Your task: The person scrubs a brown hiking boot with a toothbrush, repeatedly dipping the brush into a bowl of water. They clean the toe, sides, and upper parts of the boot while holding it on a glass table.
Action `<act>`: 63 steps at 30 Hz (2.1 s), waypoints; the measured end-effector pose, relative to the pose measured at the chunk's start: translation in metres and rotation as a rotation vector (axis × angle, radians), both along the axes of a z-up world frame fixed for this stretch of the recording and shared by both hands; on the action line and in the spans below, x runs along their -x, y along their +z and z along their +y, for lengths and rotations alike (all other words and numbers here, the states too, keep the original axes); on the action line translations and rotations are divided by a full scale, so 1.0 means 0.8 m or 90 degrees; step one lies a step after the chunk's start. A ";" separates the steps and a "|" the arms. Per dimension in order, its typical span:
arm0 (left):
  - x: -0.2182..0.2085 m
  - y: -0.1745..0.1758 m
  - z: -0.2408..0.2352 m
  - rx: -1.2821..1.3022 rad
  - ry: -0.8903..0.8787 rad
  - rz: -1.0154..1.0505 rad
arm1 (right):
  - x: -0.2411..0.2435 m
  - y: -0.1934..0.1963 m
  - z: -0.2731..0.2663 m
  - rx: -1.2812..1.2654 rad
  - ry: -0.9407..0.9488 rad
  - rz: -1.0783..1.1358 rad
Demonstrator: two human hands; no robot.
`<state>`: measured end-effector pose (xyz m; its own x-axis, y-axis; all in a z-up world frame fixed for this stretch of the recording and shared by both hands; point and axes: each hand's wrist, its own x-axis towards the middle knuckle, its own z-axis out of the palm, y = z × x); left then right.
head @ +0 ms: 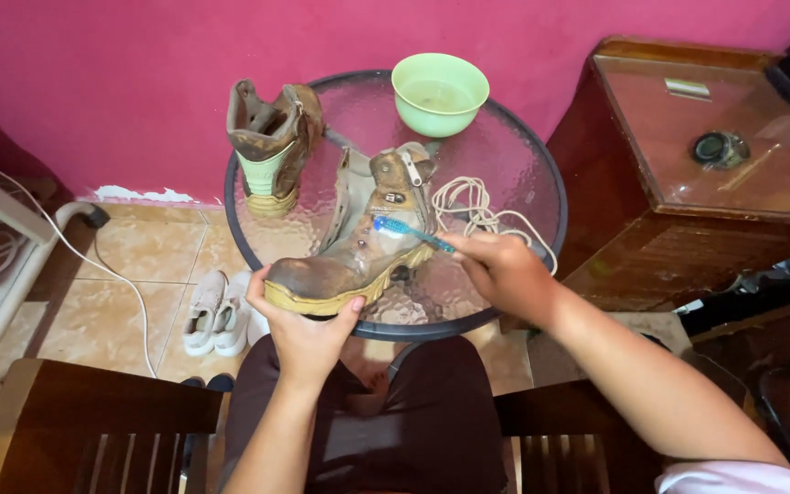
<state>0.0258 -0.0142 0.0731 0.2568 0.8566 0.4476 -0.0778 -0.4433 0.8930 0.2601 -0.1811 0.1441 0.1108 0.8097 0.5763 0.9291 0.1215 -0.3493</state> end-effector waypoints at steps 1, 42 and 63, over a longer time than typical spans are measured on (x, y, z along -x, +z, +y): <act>0.001 -0.001 0.000 0.000 0.000 -0.002 | -0.003 -0.003 0.002 0.000 0.000 -0.002; 0.000 -0.063 0.020 0.037 0.004 -0.097 | 0.006 -0.111 0.021 0.013 -0.025 0.027; 0.000 -0.050 0.004 -0.036 -0.016 -0.075 | -0.072 -0.020 -0.017 -0.034 -0.073 -0.286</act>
